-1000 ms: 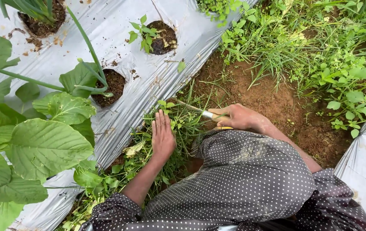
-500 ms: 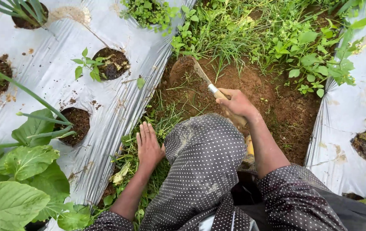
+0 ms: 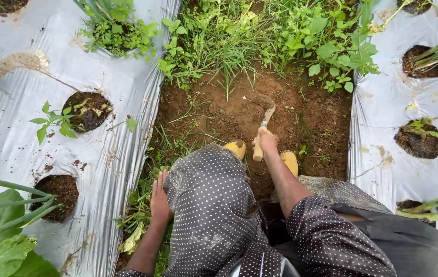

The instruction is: The person uses a small hand hoe to loosen soil and remove weeds from a garden bed covered with white plastic mulch. They also pull weeds by hand from around the base of the plants growing through the plastic.

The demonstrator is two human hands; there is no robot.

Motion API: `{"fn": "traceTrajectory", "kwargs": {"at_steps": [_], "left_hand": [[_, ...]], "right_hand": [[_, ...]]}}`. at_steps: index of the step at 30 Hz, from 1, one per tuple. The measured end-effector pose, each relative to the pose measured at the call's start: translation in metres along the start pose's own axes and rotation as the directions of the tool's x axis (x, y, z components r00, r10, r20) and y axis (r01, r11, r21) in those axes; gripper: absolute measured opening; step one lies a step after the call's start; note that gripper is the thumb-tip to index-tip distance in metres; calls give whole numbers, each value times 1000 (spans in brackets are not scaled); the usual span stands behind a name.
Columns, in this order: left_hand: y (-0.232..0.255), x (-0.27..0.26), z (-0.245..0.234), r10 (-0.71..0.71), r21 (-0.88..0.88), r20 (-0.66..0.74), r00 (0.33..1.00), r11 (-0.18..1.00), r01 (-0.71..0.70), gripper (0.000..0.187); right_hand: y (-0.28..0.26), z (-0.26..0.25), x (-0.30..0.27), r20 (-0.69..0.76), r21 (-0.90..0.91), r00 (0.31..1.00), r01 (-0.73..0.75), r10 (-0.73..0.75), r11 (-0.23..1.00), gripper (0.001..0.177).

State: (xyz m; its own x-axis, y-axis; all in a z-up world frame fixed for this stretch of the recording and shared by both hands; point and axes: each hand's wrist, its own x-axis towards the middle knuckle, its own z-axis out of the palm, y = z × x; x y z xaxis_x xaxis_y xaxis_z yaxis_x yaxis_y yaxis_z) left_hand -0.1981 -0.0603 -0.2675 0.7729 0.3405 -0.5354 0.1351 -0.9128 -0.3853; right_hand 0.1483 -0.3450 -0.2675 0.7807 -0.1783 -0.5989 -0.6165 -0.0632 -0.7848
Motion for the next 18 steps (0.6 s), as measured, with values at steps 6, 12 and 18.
{"fn": "traceTrajectory", "kwargs": {"at_steps": [6, 12, 18], "left_hand": [[-10, -31, -78, -20, -91, 21, 1000, 996, 22, 78], [-10, -24, -80, -121, -594, -62, 991, 802, 61, 86], [-4, -8, -102, -174, -755, -167, 970, 655, -13, 75]], "right_hand": [[21, 12, 17, 149, -13, 989, -21, 22, 1000, 38], [-6, -7, -17, 330, 137, 944, -81, 31, 987, 39], [10, 3, 27, 440, 97, 896, -115, 61, 989, 39]]}}
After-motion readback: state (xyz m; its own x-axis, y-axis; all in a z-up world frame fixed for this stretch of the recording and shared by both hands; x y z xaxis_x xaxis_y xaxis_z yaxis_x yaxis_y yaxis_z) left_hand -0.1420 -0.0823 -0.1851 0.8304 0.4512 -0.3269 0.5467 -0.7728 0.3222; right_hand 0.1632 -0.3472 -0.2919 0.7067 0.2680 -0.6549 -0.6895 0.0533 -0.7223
